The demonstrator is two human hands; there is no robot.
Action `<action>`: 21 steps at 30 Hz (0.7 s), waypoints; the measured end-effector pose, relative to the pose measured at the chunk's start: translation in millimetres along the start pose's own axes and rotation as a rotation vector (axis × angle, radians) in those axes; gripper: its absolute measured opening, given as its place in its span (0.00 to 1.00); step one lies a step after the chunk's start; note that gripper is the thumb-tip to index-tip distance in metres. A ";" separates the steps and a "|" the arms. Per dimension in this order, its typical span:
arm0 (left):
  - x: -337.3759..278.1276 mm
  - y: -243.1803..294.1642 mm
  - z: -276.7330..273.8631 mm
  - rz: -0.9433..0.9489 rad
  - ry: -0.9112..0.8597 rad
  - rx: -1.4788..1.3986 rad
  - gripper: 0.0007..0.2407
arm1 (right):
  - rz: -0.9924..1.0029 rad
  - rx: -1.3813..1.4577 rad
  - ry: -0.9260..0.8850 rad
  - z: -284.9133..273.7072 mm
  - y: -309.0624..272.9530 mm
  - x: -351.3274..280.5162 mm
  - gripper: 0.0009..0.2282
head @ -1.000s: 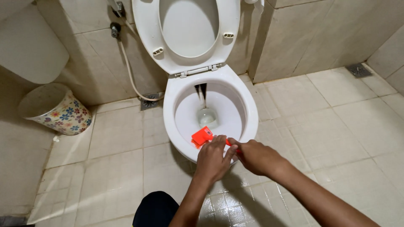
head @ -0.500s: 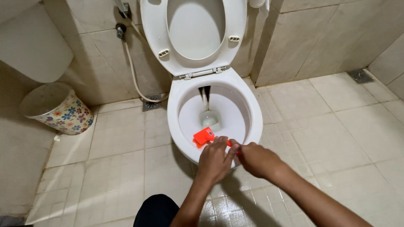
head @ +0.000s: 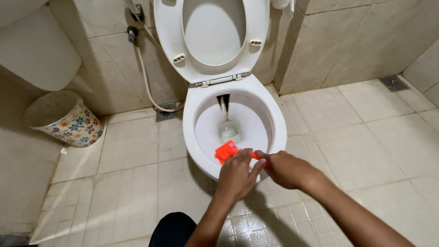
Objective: The person uses an orange toilet brush to scrub the inside of a white toilet bowl. They scrub the rim and the interior surfaces thoroughly. After cleaning, the person places the brush on the floor and closes the toilet seat.
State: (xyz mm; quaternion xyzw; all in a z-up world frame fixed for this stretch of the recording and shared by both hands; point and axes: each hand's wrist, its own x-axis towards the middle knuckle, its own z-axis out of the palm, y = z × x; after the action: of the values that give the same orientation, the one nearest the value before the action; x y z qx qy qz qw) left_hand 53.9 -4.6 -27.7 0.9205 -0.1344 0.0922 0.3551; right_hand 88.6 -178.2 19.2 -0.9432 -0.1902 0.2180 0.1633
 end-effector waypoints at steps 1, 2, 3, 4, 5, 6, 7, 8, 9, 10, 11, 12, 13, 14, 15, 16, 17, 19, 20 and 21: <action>0.8 1.8 -3.5 0.003 -0.002 -0.001 0.27 | 0.003 0.001 0.002 3.3 -7.4 -0.6 0.20; 1.6 3.9 -7.0 -0.060 -0.052 0.022 0.26 | 0.070 -0.015 -0.022 6.4 -14.7 -1.4 0.16; 3.3 5.8 -11.0 -0.123 -0.099 0.047 0.25 | 0.135 -0.033 -0.043 8.5 -22.2 -1.1 0.15; 3.1 6.7 -11.3 -0.119 -0.096 0.047 0.25 | 0.135 -0.035 -0.039 11.4 -17.8 -0.2 0.15; 3.1 7.8 -11.4 -0.139 -0.117 0.038 0.25 | 0.119 -0.064 -0.042 14.3 -13.0 0.5 0.13; 3.2 8.7 -11.4 -0.159 -0.138 0.029 0.26 | 0.104 -0.094 -0.045 17.2 -8.2 1.3 0.12; 0.1 1.3 -0.5 -0.162 -0.142 0.028 0.26 | 0.105 -0.091 -0.048 11.2 -3.1 -2.9 0.12; -3.3 -6.3 10.2 -0.071 -0.077 -0.058 0.26 | 0.043 -0.079 -0.045 5.3 1.7 -7.0 0.12; -2.8 -15.0 19.6 0.027 -0.008 -0.140 0.27 | -0.021 -0.068 -0.032 -2.8 6.3 -8.4 0.15; -3.0 -11.4 20.6 0.031 -0.006 -0.138 0.27 | -0.021 -0.069 -0.027 -17.7 -1.6 -17.9 0.15; -3.7 -7.5 21.1 0.031 -0.059 -0.156 0.27 | 0.032 -0.085 -0.101 -32.9 -9.7 -27.3 0.16; -4.4 -3.9 21.5 0.030 -0.112 -0.174 0.27 | 0.086 -0.101 -0.174 -47.9 -17.9 -36.6 0.18; -5.7 -3.3 21.1 0.029 -0.110 -0.171 0.27 | 0.081 -0.101 -0.173 -50.5 -21.4 -37.7 0.18; -7.0 -2.9 20.8 0.050 -0.085 -0.144 0.27 | 0.101 -0.089 -0.180 -53.0 -24.9 -38.7 0.19; -7.7 -1.4 21.6 0.072 -0.061 -0.120 0.28 | 0.125 -0.078 -0.187 -56.2 -27.2 -40.6 0.21; -5.7 -6.3 20.5 0.073 -0.060 -0.120 0.28 | 0.125 -0.078 -0.187 -37.2 -10.7 -26.3 0.21; -4.8 -11.2 19.5 0.043 -0.047 -0.083 0.27 | 0.008 -0.028 -0.083 -17.3 5.6 -12.3 0.21; -2.5 -19.0 15.4 0.013 -0.034 -0.046 0.27 | -0.109 0.022 0.021 4.2 9.5 1.7 0.21; -0.9 -21.7 12.1 -0.041 -0.048 -0.023 0.27 | -0.024 0.029 -0.016 5.6 -2.9 1.6 0.19; 1.1 -24.3 8.6 -0.093 -0.064 -0.001 0.26 | 0.062 0.038 -0.052 6.9 -15.2 1.5 0.18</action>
State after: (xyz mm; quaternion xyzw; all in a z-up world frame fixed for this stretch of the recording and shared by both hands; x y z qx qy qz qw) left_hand 63.2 6.7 -49.1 0.9281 -0.1028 0.0463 0.3549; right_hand 82.3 -162.7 18.8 -0.9393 -0.1611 0.2510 0.1694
